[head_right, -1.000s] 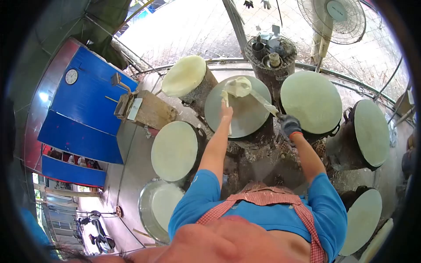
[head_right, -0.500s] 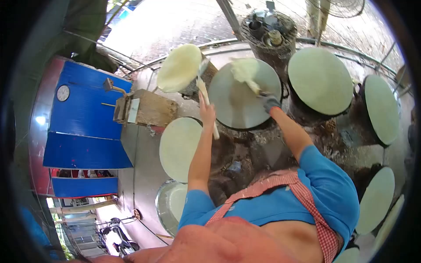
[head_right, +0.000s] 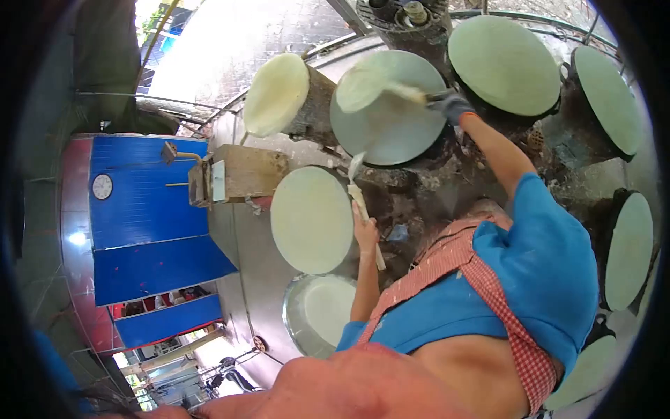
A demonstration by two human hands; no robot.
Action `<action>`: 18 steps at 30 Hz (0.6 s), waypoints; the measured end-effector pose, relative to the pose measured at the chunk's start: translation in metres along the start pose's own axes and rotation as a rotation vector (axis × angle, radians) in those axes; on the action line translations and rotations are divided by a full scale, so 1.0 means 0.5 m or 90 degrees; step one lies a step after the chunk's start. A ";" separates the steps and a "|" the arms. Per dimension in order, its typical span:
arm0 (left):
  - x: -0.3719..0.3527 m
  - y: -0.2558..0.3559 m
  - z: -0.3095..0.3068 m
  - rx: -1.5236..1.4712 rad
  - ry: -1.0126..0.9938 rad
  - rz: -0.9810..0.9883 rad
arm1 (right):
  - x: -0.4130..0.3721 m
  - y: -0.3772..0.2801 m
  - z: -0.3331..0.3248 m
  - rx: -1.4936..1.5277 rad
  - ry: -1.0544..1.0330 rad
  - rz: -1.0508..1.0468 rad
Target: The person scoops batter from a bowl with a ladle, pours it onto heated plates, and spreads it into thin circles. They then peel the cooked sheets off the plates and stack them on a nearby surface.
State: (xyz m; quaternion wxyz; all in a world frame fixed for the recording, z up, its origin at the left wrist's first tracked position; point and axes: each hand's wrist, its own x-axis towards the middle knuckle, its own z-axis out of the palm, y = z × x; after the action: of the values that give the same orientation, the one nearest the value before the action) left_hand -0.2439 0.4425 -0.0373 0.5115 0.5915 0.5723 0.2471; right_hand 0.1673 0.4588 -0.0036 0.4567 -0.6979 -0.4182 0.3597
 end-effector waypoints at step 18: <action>-0.102 0.155 0.085 -0.138 0.107 -0.150 | 0.104 0.121 -0.013 0.110 -0.275 0.015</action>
State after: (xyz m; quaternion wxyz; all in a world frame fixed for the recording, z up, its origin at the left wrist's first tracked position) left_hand -0.1852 0.3952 0.0314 0.5480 0.4389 0.6485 0.2942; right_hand 0.2086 0.4902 -0.0646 0.4106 -0.5677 -0.4658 0.5406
